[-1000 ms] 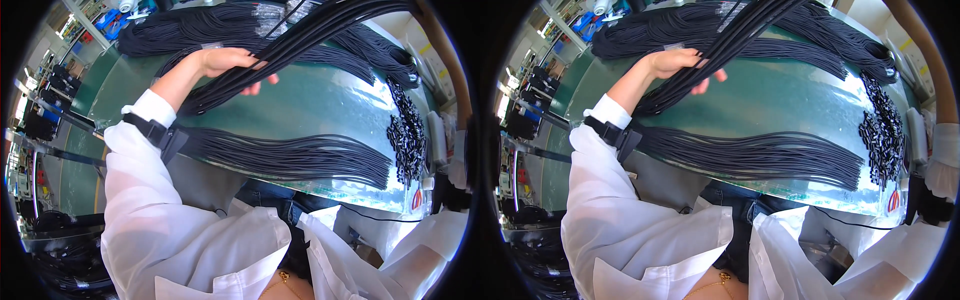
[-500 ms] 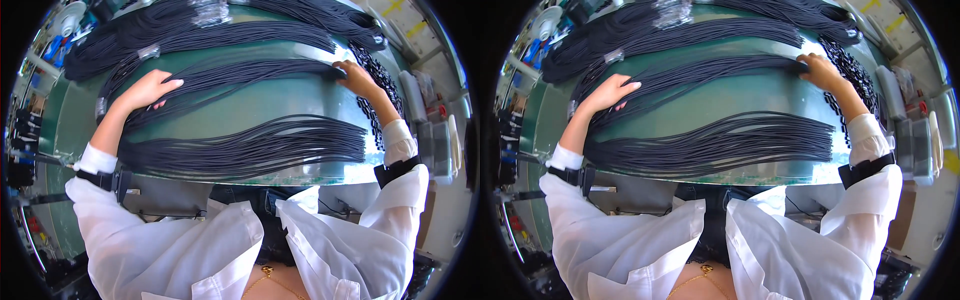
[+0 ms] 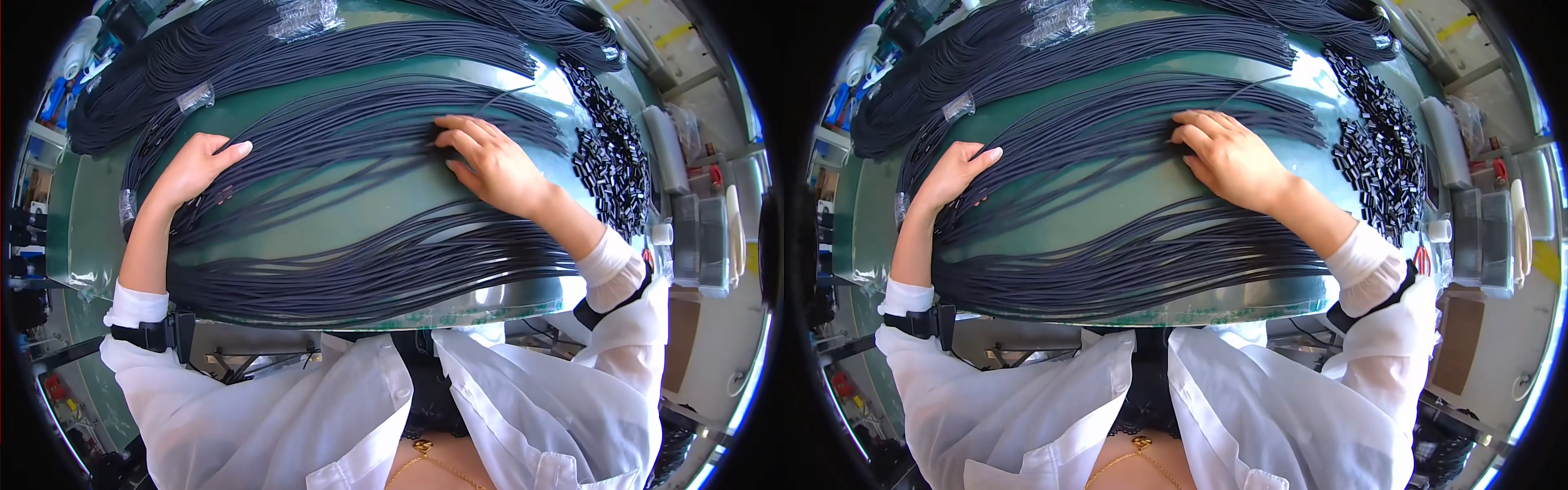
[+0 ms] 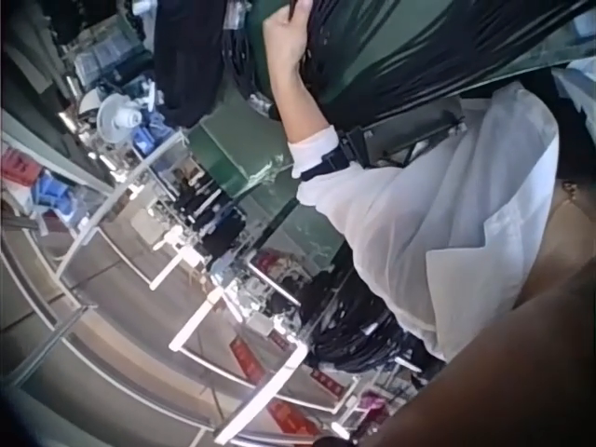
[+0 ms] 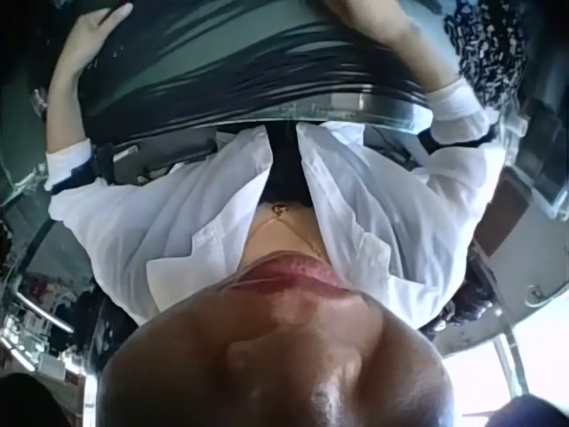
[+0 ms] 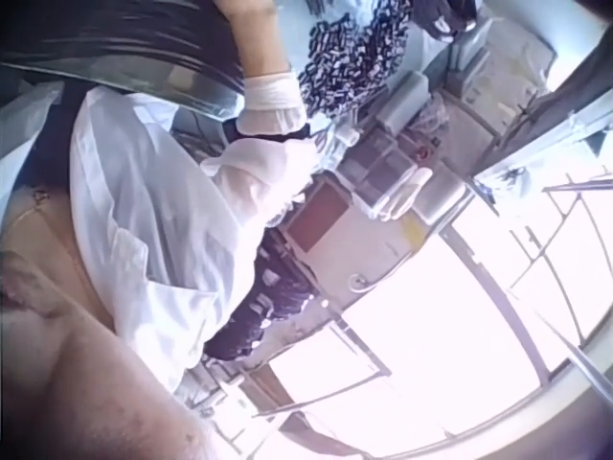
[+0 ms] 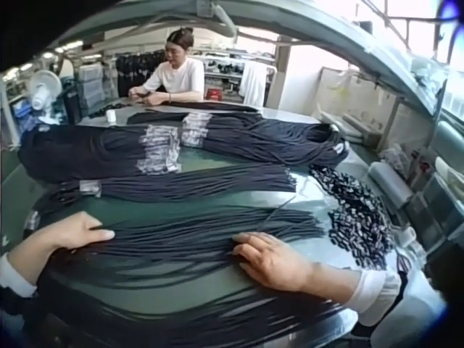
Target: The person attaches small plastic caps to the ends of individual black cords by hand and then gathers the finished cords into a bundle.
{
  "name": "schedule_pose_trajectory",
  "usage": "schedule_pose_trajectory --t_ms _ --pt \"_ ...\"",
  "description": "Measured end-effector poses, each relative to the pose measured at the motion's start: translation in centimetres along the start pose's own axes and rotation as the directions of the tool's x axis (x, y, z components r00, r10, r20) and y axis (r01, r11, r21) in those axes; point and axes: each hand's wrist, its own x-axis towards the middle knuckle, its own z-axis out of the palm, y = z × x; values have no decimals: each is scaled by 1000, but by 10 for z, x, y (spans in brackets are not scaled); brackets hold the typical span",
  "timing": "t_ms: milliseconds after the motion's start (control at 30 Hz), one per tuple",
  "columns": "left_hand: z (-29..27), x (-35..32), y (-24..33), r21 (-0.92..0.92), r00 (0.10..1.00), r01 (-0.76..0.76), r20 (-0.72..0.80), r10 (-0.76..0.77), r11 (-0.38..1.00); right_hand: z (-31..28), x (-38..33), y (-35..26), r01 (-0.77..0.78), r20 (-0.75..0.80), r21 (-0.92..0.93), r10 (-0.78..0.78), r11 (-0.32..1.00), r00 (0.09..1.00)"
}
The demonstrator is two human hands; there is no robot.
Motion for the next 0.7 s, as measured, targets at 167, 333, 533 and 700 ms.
schedule_pose_trajectory --t_ms 167,333,533,700 --pt "-15 2 -16 265 980 -191 -1 198 945 -14 23 -17 28 59 -27 -27 999 998" --pt "-16 -17 -10 187 994 -77 -66 90 979 18 103 -70 259 -105 -8 -258 966 960" --pt "-7 -47 -44 10 962 -245 -120 245 969 50 138 -88 321 -80 214 -311 923 947" --pt "3 -58 -30 316 965 -167 -142 221 934 49 138 -91 321 -81 180 -312 930 947"
